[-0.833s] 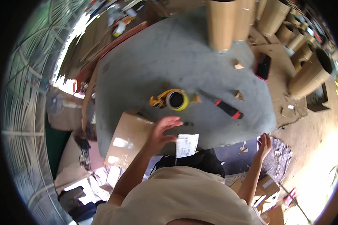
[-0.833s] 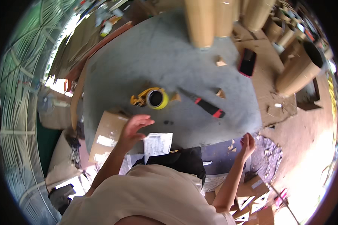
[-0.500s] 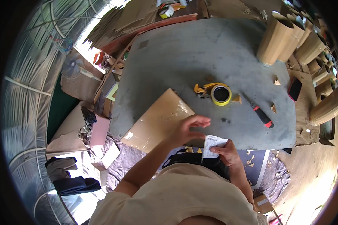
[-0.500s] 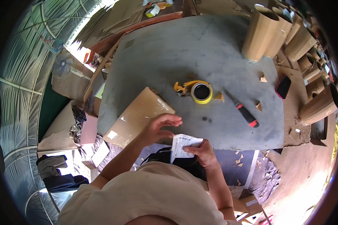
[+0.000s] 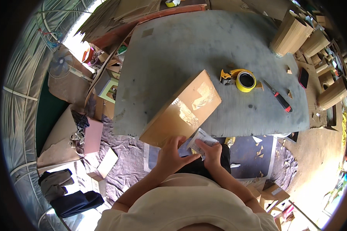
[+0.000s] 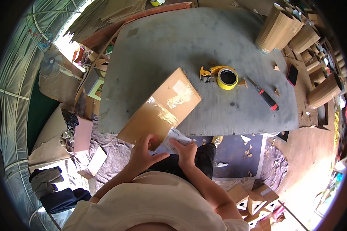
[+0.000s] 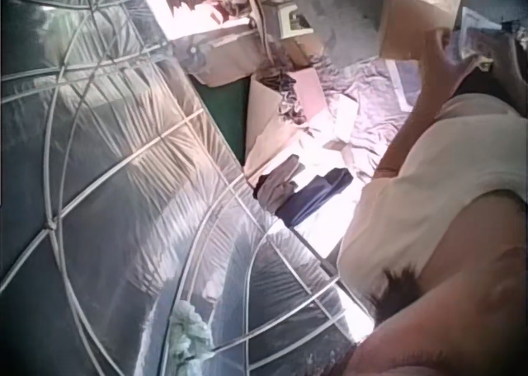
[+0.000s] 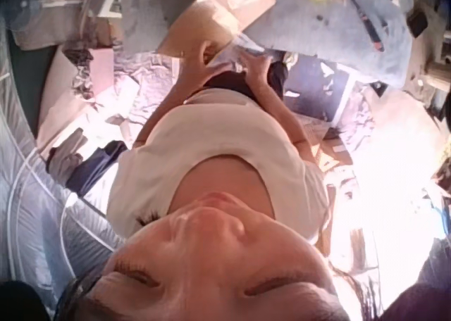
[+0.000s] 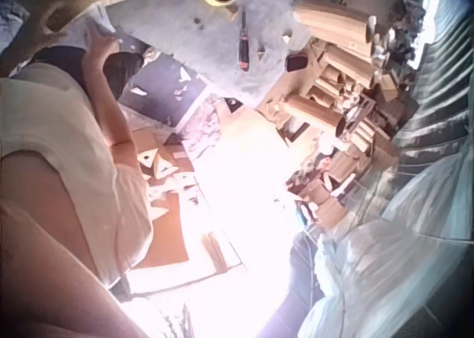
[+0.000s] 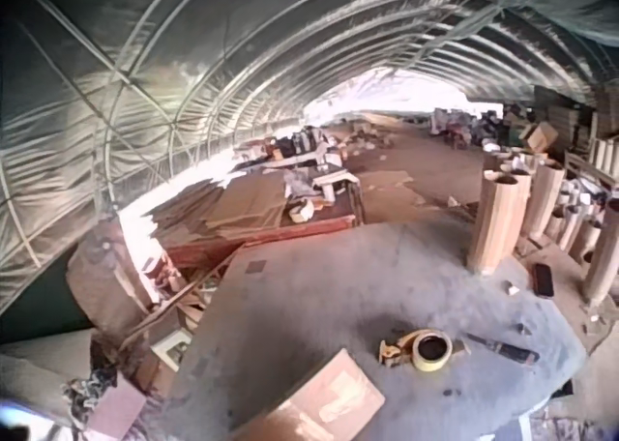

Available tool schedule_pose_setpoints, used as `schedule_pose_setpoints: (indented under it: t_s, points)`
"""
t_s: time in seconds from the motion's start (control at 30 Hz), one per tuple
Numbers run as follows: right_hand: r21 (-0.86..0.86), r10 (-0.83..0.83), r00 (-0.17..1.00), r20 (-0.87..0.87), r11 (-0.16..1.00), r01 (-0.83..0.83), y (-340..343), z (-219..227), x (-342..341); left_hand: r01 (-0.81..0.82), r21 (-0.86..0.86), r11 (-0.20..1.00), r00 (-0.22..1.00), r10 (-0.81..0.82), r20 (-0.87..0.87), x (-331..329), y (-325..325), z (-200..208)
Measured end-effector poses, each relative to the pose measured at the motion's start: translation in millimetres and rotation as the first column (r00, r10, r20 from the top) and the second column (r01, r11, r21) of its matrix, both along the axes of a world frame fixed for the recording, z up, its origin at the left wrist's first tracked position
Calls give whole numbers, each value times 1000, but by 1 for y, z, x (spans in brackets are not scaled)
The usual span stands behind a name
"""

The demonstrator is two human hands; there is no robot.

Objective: The person assembles a small cardboard box by folding flaps and sealing them with a tape dispenser. They then cut a larger cardboard sheet with a utility knife and roll it into a cylinder, placing it among other similar cylinders.

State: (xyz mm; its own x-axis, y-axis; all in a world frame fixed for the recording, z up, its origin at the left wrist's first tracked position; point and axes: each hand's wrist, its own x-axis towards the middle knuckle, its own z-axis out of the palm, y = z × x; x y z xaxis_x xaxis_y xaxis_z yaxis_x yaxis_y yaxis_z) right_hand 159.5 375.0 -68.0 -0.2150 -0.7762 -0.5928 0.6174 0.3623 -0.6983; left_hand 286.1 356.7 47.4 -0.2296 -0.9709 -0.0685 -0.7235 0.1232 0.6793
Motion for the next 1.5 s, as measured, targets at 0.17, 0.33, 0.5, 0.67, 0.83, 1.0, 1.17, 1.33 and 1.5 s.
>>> schedule_pose_setpoints:
  t_s: [0.17,0.33,0.5,0.67,0.83,1.0,1.17,1.33,1.5]
  points:
    - [-39,-66,994,87,997,70,-10,12,24,-57,-284,957,991,89,99,17,-21,-46]
    - [-106,-82,965,250,988,111,-34,-11,44,51,-559,827,974,83,211,32,-69,-50]
    - [-96,-137,952,274,981,169,-58,-22,59,234,-717,656,947,15,322,36,-96,-59]
    - [-32,-188,972,141,980,194,-72,-35,67,209,-717,665,961,-5,276,40,-100,-81]
    - [43,-216,976,-21,975,217,-77,-39,70,222,-711,667,938,54,344,37,-100,-79]
    - [137,-102,924,-368,977,163,-75,-22,66,49,-507,860,953,112,283,42,-106,-73]
    - [244,65,734,-676,960,140,-64,-33,44,37,-40,998,814,-7,581,50,-123,-57]
    - [-232,-127,963,-237,970,71,-78,-17,43,75,-8,997,816,-57,575,49,-126,-47]
    - [-36,6,981,193,999,1,-101,-41,40,17,-19,1000,765,-1,644,36,-135,-51]
